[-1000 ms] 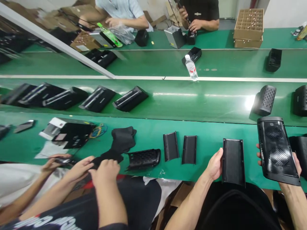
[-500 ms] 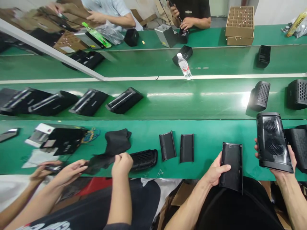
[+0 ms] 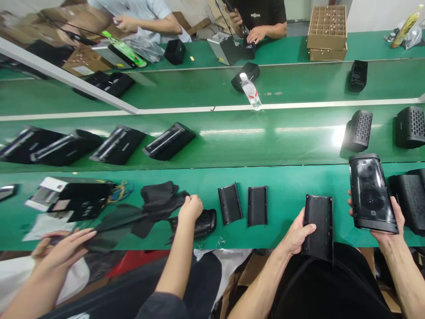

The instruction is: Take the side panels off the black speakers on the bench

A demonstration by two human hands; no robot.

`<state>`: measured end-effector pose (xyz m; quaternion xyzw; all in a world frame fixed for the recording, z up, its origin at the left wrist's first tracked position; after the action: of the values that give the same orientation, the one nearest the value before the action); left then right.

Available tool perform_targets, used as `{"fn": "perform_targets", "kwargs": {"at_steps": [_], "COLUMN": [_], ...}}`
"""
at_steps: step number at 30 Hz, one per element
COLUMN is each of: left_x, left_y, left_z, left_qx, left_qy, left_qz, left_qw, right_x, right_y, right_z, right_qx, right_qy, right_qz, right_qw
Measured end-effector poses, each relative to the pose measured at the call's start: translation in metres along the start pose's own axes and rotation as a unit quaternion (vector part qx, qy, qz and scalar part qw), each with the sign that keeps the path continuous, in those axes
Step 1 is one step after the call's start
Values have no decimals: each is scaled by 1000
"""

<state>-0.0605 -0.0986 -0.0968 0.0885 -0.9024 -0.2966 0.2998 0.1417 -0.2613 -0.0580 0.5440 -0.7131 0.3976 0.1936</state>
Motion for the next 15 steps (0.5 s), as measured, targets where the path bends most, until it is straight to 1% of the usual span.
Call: {"fn": "perform_targets", "kwargs": {"at_steps": [7, 12, 15], "left_x": [-2, -2, -3], "left_y": [4, 6, 5], "left_z": [0, 3, 4], "left_qx": [-10, -14, 11], "left_qy": [16, 29, 42], "left_qz": [-6, -10, -10], "left_qw": [1000, 999, 999], "right_x": [-2, 0, 0], "right_y": [0, 0, -2], "right_z": [1, -6, -10], "right_qx": [7, 8, 13], "right_qy": [21, 11, 8], "right_qz": [4, 0, 3], "right_qw": [1000, 1000, 1000]}}
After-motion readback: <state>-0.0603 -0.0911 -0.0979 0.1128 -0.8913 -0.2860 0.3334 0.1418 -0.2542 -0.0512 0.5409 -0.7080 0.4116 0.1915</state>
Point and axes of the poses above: each hand's wrist, its own x-axis away from the middle knuckle, its own z-axis out of the back of the hand, y = z × x, the point moved 6 cm from there along -x, towards the middle knuckle, and after that the axes turned 13 degrees about -z, right-handed, at the moved point
